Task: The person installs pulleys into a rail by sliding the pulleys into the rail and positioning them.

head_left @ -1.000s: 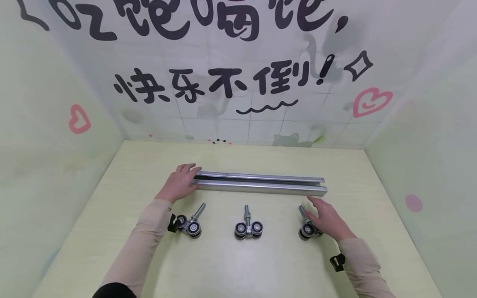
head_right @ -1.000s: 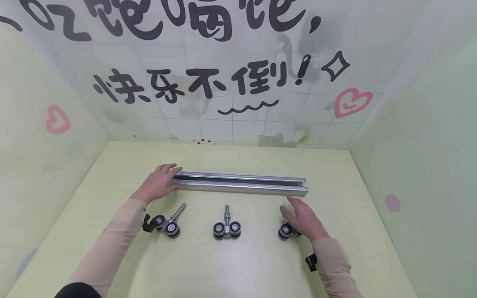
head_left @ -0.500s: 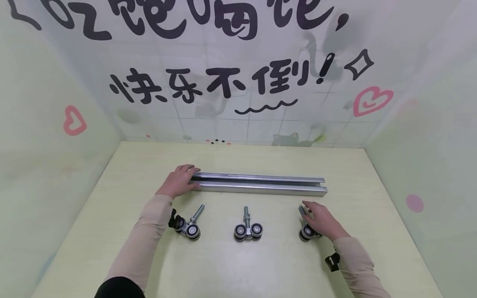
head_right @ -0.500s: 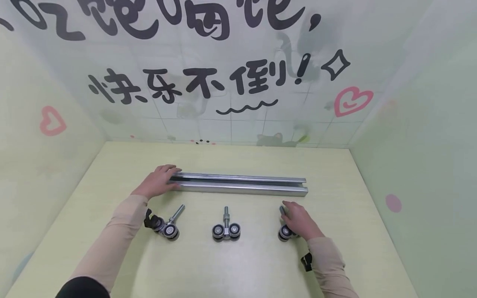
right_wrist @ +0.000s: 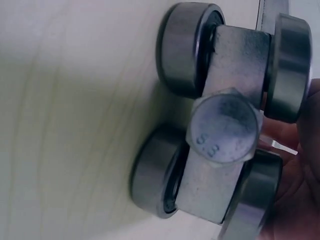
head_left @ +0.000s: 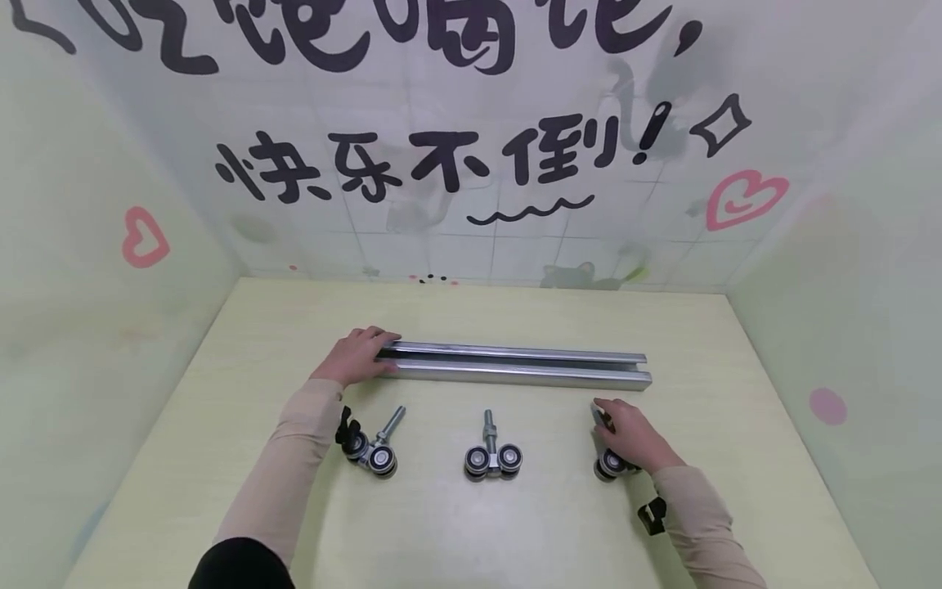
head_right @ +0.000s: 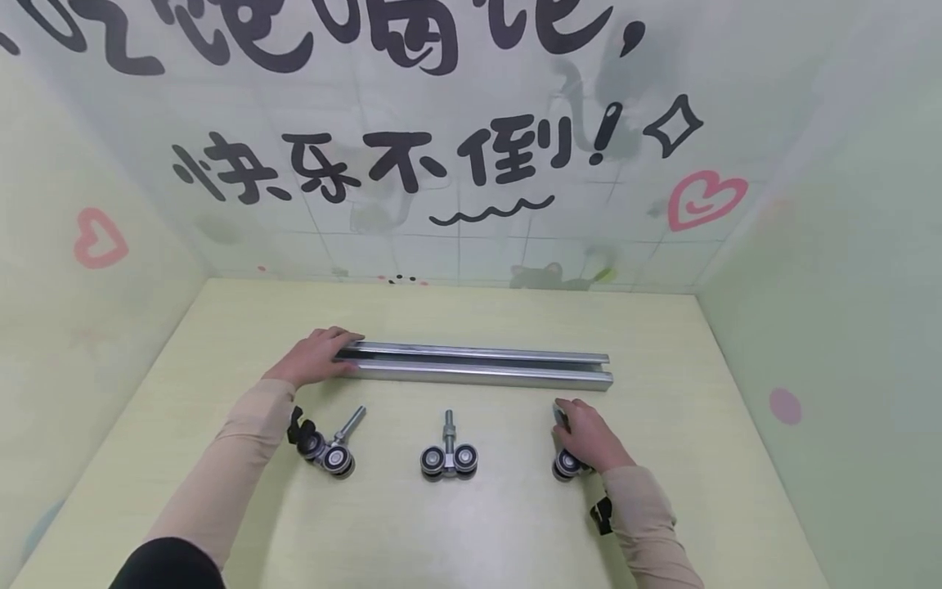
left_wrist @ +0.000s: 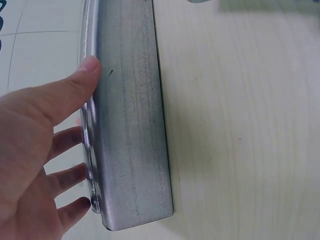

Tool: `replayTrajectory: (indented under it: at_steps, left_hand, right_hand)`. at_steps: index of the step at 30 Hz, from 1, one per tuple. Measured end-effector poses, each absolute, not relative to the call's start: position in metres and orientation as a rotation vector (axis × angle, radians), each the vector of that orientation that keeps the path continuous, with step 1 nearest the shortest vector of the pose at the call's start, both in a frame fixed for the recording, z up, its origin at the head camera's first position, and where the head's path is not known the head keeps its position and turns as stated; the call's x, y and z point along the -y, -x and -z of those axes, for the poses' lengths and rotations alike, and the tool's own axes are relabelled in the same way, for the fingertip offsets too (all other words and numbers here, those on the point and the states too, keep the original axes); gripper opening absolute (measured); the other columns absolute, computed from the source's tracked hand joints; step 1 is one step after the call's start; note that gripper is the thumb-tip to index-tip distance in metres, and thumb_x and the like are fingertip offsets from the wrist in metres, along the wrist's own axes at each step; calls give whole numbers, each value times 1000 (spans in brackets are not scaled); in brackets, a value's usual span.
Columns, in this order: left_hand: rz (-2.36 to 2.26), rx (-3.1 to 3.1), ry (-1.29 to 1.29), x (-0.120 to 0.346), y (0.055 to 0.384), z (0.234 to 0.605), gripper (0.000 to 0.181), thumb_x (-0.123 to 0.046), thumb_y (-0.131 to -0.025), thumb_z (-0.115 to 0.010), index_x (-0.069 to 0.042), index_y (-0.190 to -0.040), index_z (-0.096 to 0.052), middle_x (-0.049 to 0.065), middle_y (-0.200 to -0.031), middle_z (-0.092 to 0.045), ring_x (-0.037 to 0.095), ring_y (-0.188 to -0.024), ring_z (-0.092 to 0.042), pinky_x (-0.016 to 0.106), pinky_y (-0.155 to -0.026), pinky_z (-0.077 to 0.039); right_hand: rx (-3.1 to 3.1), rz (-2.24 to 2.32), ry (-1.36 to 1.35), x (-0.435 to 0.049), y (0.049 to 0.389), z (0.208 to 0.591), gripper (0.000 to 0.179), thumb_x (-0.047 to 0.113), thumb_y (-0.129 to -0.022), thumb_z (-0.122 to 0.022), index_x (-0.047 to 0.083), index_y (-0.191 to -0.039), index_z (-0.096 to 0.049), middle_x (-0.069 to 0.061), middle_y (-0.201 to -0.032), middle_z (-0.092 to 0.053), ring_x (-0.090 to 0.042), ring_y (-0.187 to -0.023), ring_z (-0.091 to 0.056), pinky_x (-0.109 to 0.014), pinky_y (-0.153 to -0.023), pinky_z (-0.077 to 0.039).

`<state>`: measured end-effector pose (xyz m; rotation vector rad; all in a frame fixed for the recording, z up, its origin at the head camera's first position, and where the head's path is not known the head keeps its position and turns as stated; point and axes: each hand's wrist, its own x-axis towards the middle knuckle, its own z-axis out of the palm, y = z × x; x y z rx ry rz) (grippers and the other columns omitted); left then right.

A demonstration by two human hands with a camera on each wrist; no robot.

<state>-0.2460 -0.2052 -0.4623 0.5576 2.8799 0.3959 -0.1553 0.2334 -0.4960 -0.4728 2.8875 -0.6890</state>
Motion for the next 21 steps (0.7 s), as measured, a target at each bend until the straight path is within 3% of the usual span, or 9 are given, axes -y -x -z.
replayTrajectory:
  at_steps: [5,14,21]
  left_hand:
    - [-383,-2860,-571,205,248,461,54,-34,-84,-63,-12,-131,-48,18,-124,-50,38,-110,-46,53,-88,-40]
    - [-345,-2810,-531,201,250,458,52,-33,-85,-62,-16,-132,-48,16,-124,-50,38,-106,-46,50,-86,-42]
    - [-335,-2786,-515,198,250,453,52,-31,-84,-63,-15,-132,-48,19,-124,-49,41,-106,-46,53,-85,-42]
  right_hand:
    - [-2880,678,465,-231,159,496,41,2,-79,-61,-14,-116,-52,-12,-79,-55,-16,-64,-45,-31,-58,-41]
    - [-2893,649,379,-228,162,494,26,1,-78,-60,-10,-101,-60,-18,-87,-63,-20,-71,-56,-38,-67,-50]
    - [-2947,701,371,-227,161,494,14,-1,-76,-61,-8,-89,-62,-16,-82,-64,-23,-72,-59,-38,-65,-51]
